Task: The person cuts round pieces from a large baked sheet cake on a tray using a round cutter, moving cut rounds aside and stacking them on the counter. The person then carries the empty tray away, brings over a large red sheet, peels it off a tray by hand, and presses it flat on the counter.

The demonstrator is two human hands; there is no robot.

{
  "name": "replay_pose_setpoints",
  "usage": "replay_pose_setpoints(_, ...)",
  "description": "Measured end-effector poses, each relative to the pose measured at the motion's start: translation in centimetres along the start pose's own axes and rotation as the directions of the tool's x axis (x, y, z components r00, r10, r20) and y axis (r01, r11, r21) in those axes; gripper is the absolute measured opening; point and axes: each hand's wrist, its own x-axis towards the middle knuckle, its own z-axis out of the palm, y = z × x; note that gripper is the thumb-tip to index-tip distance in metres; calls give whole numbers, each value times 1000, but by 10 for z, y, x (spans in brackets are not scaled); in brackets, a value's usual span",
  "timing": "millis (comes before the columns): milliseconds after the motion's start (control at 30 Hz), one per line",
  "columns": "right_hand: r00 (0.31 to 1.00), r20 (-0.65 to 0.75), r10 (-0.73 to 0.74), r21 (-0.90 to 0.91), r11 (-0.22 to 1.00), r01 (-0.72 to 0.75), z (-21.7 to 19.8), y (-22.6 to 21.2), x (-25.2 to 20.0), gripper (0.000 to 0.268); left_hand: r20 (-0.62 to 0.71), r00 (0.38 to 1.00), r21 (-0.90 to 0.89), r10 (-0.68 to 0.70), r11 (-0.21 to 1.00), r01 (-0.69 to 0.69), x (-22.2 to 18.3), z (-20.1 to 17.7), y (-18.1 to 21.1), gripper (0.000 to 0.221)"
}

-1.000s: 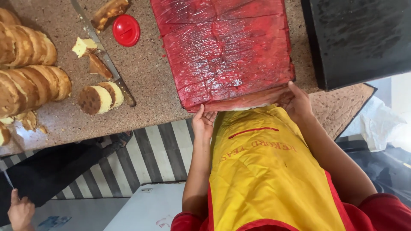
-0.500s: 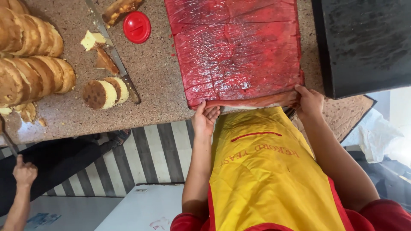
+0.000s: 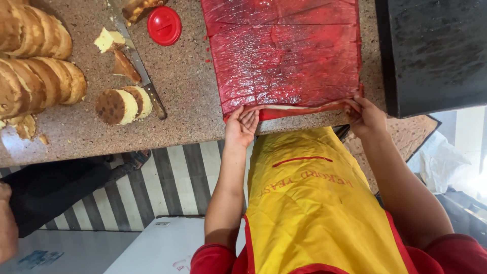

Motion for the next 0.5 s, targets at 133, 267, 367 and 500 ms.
replay_pose_setpoints(133,998,21,54,32,998,-55,-12,3,16,10,56,998,-36,-11,999,13,-1,13,3,24)
replay_pose_setpoints(267,994,95,62,83,994,-70,-11,3,15,16,79,997,-82,-23,996,29,-1,28,4,25)
replay_pose_setpoints(367,992,96,85,91,991,-94,5,-8,-15,25,163,987,-32,11,999,-6,-3,41,-2,33)
replay_pose_setpoints(500,996,74,43,-165,986,-30,13,-23,-63,30,220,957,112,191,969,-219,-28,57,-22,24)
